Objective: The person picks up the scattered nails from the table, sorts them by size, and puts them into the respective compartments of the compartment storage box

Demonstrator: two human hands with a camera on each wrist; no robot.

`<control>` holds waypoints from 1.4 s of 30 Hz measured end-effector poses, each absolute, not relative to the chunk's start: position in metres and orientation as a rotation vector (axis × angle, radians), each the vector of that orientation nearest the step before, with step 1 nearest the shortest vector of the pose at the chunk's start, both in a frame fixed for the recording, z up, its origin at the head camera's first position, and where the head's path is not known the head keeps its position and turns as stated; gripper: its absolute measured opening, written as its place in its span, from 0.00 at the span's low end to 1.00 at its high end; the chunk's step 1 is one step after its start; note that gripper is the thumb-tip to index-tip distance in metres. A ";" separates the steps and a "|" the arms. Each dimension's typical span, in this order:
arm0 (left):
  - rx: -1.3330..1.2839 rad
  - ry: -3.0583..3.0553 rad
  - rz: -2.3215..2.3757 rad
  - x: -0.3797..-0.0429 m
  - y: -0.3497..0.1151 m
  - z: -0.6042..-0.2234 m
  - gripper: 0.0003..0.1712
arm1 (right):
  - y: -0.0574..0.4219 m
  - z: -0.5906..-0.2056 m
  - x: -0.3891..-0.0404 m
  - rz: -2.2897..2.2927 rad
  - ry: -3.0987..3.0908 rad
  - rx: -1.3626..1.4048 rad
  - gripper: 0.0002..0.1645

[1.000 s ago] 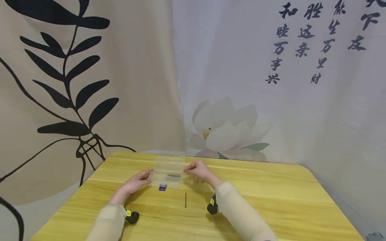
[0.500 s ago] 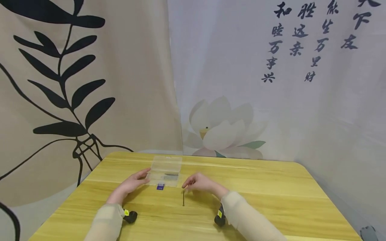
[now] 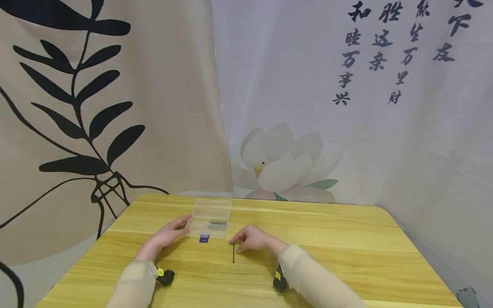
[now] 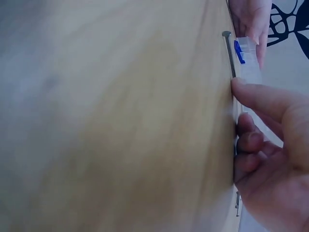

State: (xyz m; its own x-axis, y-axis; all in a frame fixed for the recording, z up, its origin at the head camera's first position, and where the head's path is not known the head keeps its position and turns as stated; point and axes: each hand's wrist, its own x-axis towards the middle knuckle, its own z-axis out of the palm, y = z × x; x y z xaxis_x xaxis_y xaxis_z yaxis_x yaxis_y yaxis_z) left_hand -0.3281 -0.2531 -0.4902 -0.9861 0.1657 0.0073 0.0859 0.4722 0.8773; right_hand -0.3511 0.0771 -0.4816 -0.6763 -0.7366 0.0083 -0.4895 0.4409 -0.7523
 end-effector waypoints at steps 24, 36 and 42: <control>0.228 2.645 1.554 -0.327 -0.251 -0.489 0.33 | 0.083 -0.484 -0.353 -1.118 2.441 -1.015 0.02; 0.189 2.631 1.573 -0.328 -0.250 -0.488 0.33 | 0.084 -0.485 -0.356 -1.059 2.418 -1.121 0.04; 0.184 2.637 1.573 -0.328 -0.250 -0.490 0.33 | 0.087 -0.484 -0.360 -1.014 2.407 -1.136 0.04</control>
